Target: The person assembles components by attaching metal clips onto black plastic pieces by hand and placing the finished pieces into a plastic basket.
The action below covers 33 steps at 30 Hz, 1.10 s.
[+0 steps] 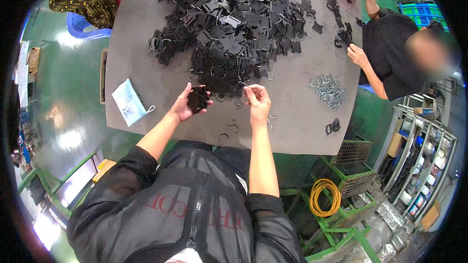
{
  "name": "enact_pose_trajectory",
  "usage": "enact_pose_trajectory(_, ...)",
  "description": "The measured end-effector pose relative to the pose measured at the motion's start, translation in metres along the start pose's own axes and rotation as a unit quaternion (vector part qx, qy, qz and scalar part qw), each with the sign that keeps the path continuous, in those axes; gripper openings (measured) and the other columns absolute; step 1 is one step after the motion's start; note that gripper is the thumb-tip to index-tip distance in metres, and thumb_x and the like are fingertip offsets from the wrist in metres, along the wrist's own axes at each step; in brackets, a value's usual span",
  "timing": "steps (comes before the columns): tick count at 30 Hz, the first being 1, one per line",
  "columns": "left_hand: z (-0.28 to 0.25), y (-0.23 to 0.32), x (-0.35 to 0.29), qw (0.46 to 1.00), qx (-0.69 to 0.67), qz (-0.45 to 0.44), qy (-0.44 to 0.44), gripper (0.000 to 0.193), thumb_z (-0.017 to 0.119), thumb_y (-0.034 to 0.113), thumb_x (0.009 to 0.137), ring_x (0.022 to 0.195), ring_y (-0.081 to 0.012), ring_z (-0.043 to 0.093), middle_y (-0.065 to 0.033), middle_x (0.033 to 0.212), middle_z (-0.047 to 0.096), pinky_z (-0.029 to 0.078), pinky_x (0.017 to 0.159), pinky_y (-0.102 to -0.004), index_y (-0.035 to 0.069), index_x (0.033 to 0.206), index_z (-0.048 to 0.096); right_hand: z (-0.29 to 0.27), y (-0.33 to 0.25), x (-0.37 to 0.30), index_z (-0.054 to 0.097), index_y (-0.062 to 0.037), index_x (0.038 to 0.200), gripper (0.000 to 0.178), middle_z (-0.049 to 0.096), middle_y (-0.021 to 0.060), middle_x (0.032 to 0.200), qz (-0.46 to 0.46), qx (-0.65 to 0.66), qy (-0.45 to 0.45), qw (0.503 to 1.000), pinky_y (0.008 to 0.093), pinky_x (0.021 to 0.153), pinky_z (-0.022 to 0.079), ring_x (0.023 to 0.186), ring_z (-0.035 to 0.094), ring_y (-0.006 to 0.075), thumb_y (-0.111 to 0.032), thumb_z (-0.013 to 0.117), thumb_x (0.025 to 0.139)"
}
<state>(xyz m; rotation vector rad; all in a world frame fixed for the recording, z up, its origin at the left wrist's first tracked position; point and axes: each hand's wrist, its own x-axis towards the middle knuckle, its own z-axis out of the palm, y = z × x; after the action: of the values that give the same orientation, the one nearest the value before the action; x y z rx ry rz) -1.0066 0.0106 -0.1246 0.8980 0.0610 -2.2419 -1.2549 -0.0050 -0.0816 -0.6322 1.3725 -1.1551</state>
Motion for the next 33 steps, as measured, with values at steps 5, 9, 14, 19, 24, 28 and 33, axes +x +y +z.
enact_pose_trajectory(5,-0.007,-0.006,0.002,1.000,-0.011,-0.004,0.008,0.051,0.033,0.055,0.091,0.101,-0.0327,0.058,-0.0096,0.115,0.056,0.054,0.068,-0.0432,0.017,0.123,0.046,-0.042,0.015,0.001,0.058,-0.0059,0.086,0.005,0.061,-0.0011,0.075,-0.010,-0.152,0.025,0.988,0.0201,0.055,0.042,0.067,0.055,0.0058,-0.008,0.062,0.083)
enact_pose_trajectory(9,-0.013,-0.007,-0.002,1.000,-0.010,0.011,0.016,0.051,0.036,0.055,0.091,0.098,-0.0306,0.059,-0.0093,0.113,0.057,0.055,0.069,-0.0438,0.016,0.122,0.047,-0.040,0.005,-0.005,0.058,-0.0058,0.087,0.006,0.059,-0.0012,0.074,0.001,-0.210,0.024,0.977,0.0217,0.060,0.045,0.064,0.052,0.0061,-0.007,0.062,0.083)
enact_pose_trajectory(14,-0.009,-0.010,-0.006,1.000,-0.007,0.000,0.016,0.051,0.035,0.054,0.091,0.098,-0.0303,0.059,-0.0094,0.113,0.057,0.055,0.070,-0.0442,0.016,0.123,0.047,-0.044,0.004,-0.011,0.059,-0.0058,0.088,0.009,0.057,-0.0020,0.073,0.013,-0.217,0.024,0.976,0.0207,0.059,0.043,0.066,0.052,0.0059,-0.009,0.063,0.082)
enact_pose_trajectory(19,0.002,-0.005,0.003,1.000,0.001,0.000,0.001,0.058,0.031,0.059,0.090,0.097,-0.0298,0.060,-0.0095,0.112,0.057,0.054,0.071,-0.0443,0.016,0.124,0.046,-0.070,0.037,0.002,0.059,-0.0069,0.093,0.021,0.058,0.0013,0.083,-0.021,-0.294,0.004,0.956,0.0271,0.063,0.046,0.069,0.053,0.0111,-0.010,0.069,0.075)
enact_pose_trajectory(24,0.011,-0.004,0.000,1.000,-0.010,0.011,-0.008,0.065,0.024,0.063,0.089,0.096,-0.0317,0.059,-0.0105,0.112,0.057,0.053,0.069,-0.0456,0.014,0.125,0.046,0.011,0.022,0.026,0.057,-0.0110,0.091,0.027,0.058,0.0077,0.088,-0.091,-0.478,0.099,0.868,0.0391,0.069,0.048,0.079,0.059,0.0246,-0.025,0.071,0.072)
enact_pose_trajectory(28,0.013,-0.008,-0.004,1.000,0.005,0.016,-0.006,0.065,0.022,0.064,0.089,0.095,-0.0339,0.059,-0.0117,0.112,0.057,0.053,0.068,-0.0472,0.014,0.123,0.047,0.021,0.035,0.040,0.059,-0.0109,0.082,0.015,0.061,0.0068,0.082,-0.145,-0.499,0.124,0.845,0.0397,0.067,0.047,0.077,0.060,0.0281,-0.025,0.065,0.078)
enact_pose_trajectory(33,0.017,-0.007,-0.003,1.000,0.013,0.007,-0.001,0.064,0.023,0.063,0.089,0.095,-0.0341,0.059,-0.0118,0.111,0.057,0.053,0.067,-0.0476,0.014,0.122,0.047,0.016,-0.010,0.027,0.055,-0.0095,0.083,0.012,0.061,0.0081,0.081,-0.195,-0.465,0.197,0.841,0.0418,0.062,0.047,0.073,0.060,0.0319,-0.021,0.060,0.083)
